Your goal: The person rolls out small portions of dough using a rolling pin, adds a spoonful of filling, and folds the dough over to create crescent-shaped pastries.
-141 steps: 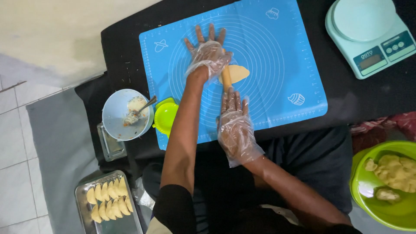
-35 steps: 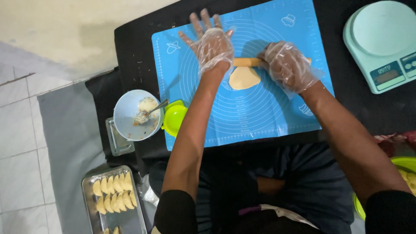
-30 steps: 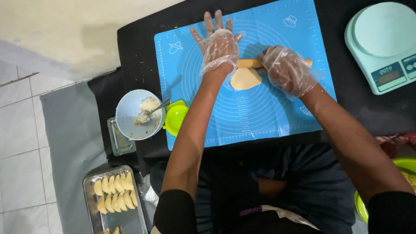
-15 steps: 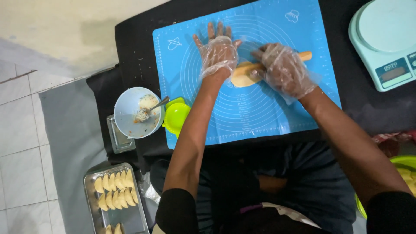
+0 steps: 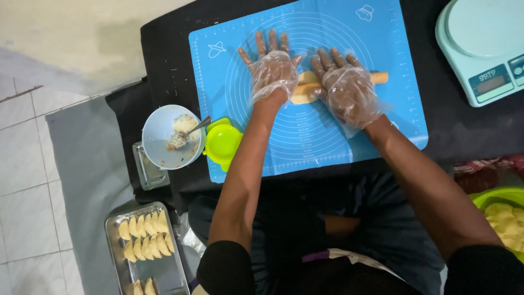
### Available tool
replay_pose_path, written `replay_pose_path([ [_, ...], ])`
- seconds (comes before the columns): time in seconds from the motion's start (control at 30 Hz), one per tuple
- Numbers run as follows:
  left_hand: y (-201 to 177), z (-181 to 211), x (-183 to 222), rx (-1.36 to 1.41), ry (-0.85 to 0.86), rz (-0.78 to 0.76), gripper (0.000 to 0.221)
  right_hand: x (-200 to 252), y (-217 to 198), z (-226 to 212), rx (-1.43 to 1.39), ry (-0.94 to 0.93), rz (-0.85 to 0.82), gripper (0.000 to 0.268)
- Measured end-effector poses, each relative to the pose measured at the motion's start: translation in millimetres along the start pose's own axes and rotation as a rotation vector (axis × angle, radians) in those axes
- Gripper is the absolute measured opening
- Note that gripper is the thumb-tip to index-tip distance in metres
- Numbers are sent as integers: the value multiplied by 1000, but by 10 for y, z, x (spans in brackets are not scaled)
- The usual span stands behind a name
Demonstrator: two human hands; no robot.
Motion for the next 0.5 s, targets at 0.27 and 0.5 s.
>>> replay_pose_path([
  [0.27,-239,-9,298,18,-57,-142,66,178,-117,-179,-67,-11,45,70],
  [0.5,-169,-10,410,32,-74,-139,65,275,-327,-385,-132,-36,70,58],
])
Point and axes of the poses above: each hand's wrist, its own x-axis away from the middle knuckle, its own y-axis out of the palm, z = x × y, the point moved 7 cm from there along -x, towards the middle knuckle, and after that the axes turned 9 degrees about -x, right-handed, at the moved point
